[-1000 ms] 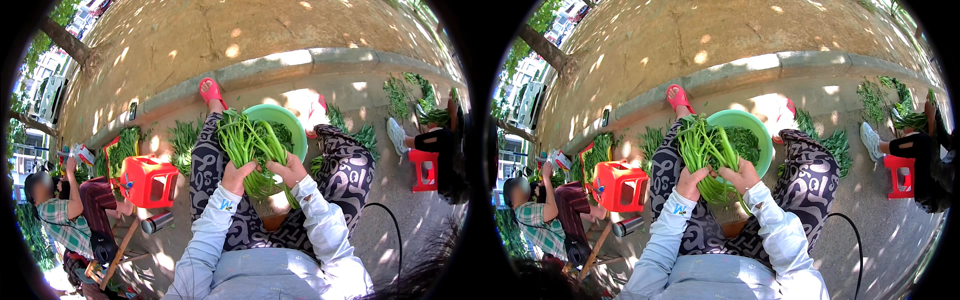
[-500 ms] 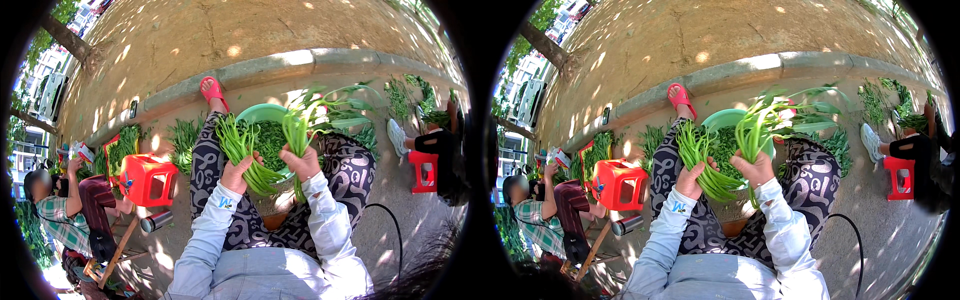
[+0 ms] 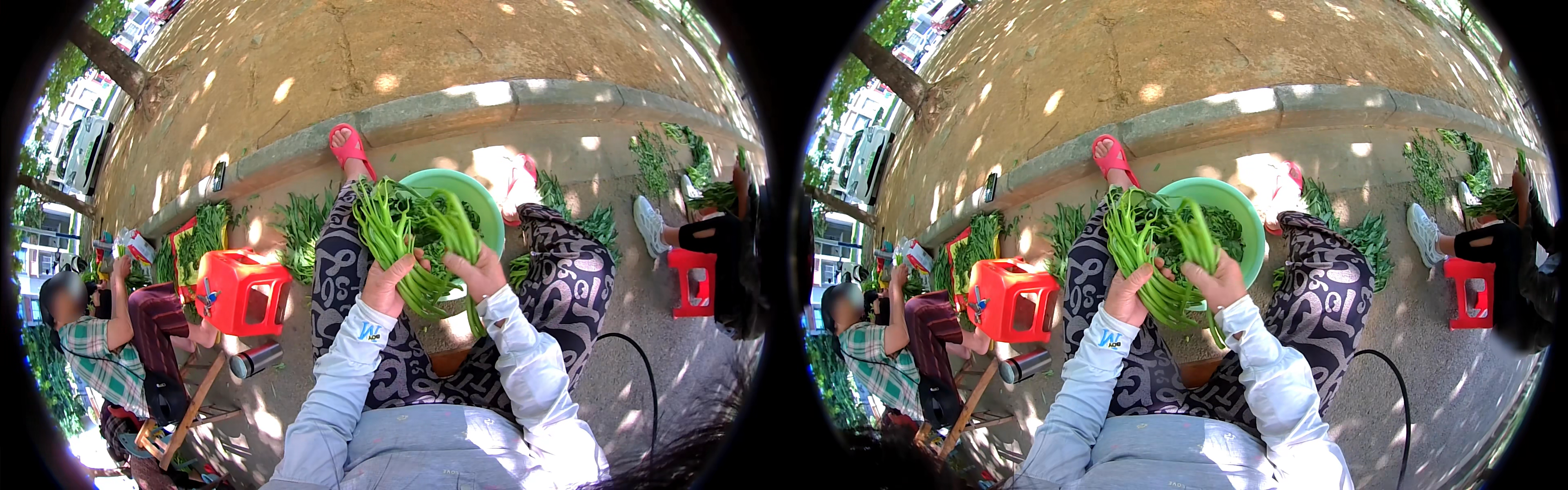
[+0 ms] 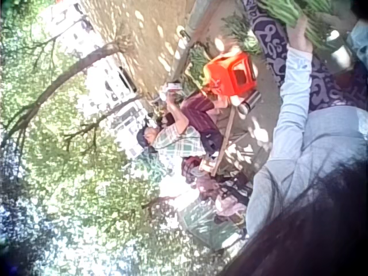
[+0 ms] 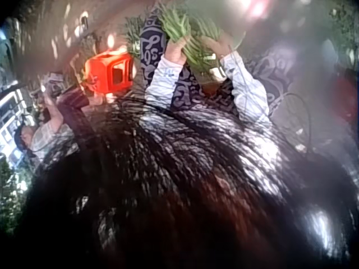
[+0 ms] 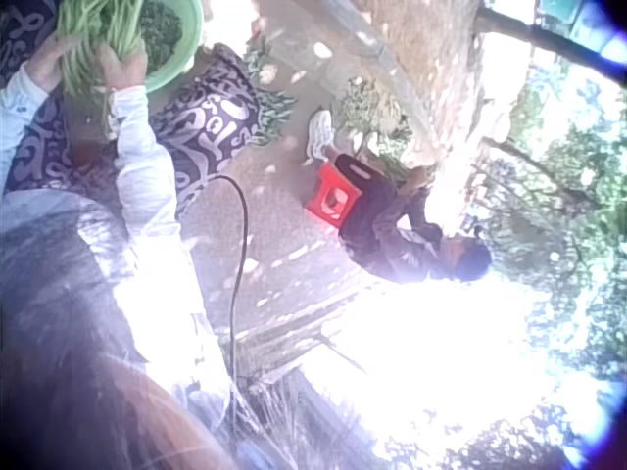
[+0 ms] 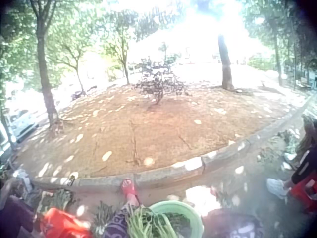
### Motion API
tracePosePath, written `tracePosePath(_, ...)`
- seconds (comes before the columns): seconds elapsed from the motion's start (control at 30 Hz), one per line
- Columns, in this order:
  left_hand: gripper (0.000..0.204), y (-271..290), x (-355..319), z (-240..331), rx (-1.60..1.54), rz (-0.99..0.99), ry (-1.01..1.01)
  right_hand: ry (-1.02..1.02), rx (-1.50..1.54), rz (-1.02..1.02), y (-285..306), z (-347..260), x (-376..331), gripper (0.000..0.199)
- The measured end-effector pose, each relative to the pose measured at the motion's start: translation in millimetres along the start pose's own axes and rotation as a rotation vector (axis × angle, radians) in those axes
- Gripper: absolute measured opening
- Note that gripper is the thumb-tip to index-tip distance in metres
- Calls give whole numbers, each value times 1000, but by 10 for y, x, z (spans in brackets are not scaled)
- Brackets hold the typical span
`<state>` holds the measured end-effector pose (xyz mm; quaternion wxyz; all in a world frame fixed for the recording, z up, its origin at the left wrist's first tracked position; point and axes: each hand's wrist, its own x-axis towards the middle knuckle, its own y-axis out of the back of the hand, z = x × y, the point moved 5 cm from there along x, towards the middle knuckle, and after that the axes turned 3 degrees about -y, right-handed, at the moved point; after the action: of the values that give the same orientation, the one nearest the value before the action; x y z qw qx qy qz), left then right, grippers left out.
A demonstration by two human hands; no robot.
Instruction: The person picks leaves from stalks of green leafy vegetables by hand, gathering the leaves into a green bucket while sitting outdoors.
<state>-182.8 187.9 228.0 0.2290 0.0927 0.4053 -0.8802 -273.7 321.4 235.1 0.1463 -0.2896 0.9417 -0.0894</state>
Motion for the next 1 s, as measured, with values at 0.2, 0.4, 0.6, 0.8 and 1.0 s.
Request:
tracePosePath(0.2, 39, 30, 13, 28, -4, 26, -19, 287, 463, 459, 574, -454, 28, 9)
tracePosePath(0.4, 38, -4, 28, -22, -103, -38, 61, -80, -3, 134, 174, -250, -28, 24)
tracePosePath(0.6, 33, -101, 21, -15, 5, -32, -24, -2, -118, -109, -219, 91, -33, 53)
tracePosePath(0.8, 32, -82, 19, -38, 129, 17, -43, -14, -354, -59, -212, 12, -33, 41)
tracePosePath(1.0, 34, 75, 11, 3, 144, 145, 14, -215, 224, 37, 157, -188, 40, 14)
